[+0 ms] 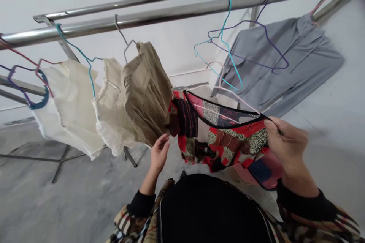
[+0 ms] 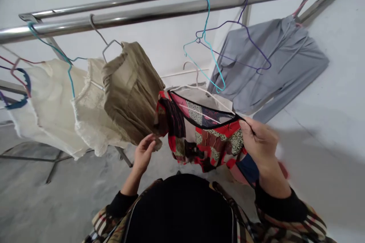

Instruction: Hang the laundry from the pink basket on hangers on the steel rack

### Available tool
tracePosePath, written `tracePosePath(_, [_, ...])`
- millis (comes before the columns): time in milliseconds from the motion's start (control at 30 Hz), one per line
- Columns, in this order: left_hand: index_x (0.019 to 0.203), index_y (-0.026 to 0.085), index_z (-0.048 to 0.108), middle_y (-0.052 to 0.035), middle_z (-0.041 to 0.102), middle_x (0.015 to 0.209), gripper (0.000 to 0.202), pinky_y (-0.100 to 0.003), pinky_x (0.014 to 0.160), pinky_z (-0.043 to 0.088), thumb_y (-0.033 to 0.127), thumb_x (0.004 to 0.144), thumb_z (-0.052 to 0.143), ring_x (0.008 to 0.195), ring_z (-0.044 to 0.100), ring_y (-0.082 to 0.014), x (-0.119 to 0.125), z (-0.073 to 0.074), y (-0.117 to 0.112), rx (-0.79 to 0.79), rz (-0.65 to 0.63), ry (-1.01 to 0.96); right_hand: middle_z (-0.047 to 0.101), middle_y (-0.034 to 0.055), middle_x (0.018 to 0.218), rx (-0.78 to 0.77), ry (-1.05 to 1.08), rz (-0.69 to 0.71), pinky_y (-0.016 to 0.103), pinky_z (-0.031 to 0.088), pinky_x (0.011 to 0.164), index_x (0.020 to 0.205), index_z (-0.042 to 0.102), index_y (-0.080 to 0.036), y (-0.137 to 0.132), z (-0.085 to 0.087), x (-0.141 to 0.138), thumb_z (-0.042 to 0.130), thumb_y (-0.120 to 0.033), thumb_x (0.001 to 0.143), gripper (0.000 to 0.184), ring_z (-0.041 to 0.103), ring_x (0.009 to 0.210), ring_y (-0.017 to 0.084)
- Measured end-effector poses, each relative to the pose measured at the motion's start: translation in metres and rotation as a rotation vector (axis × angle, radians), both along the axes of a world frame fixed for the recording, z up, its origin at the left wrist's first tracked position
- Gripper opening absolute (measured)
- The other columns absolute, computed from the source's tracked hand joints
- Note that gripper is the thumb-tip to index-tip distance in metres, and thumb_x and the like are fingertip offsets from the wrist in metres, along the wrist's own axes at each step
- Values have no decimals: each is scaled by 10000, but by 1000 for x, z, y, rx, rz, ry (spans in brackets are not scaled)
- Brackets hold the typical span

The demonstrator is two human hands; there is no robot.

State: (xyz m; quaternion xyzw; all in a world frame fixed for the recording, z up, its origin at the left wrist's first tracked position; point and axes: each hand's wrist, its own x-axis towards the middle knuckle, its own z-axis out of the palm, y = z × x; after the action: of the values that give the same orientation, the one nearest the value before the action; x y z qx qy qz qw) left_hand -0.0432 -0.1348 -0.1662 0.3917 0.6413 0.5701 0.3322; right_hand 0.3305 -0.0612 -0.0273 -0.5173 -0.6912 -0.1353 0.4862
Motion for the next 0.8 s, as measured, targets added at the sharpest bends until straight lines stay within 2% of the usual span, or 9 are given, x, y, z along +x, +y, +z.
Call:
tracePosePath(133, [1094,151,677,-105,726,963,484,-371,887,520,485,744,698,907,668,-205,5,-15,-4,-60,-111,-24,648,19,603,60,-20,-97,270,431,552,898,735,-202,18,27,-37,535,-363,917,257,580,538,145])
tracePosePath(333, [1009,162,723,-123,740,1014,471,-383,921,520,523,707,715,956,681,-239,2,-20,2,-122,-201,-45,652,32,656,113,53,-20,269,424,585,953,714,-200,66,68,-103,435,-402,972,346,581,591,143])
tracePosePath(467, [987,164,730,-130,738,1043,486,-396,943,514,548,689,716,984,680,-252,-9,-17,5,-151,-221,-44,654,41,679,83,68,51,259,430,630,974,700,-182,92,81,-142,388,-419,991,392,600,641,143])
tracePosePath(633, [991,164,728,-127,738,1046,489,-394,938,514,554,697,706,1001,677,-259,-25,-20,10,-185,-256,-34,667,34,693,-31,59,131,253,458,648,1028,702,-187,98,72,-178,413,-380,983,350,618,658,147])
tracePosePath(700, [995,165,728,-124,740,1042,499,-390,934,516,563,697,703,1001,678,-260,-30,-22,14,-203,-284,-34,702,49,818,-84,85,202,277,497,714,1125,671,-196,93,62,-188,408,-353,983,337,648,744,163])
tracePosePath(800, [1001,168,728,-121,739,1043,518,-382,934,517,583,693,699,1007,676,-259,-33,-27,20,-230,-339,-26,669,83,1105,-114,174,300,344,504,910,1307,544,-224,79,35,-199,433,-323,969,370,629,1027,204])
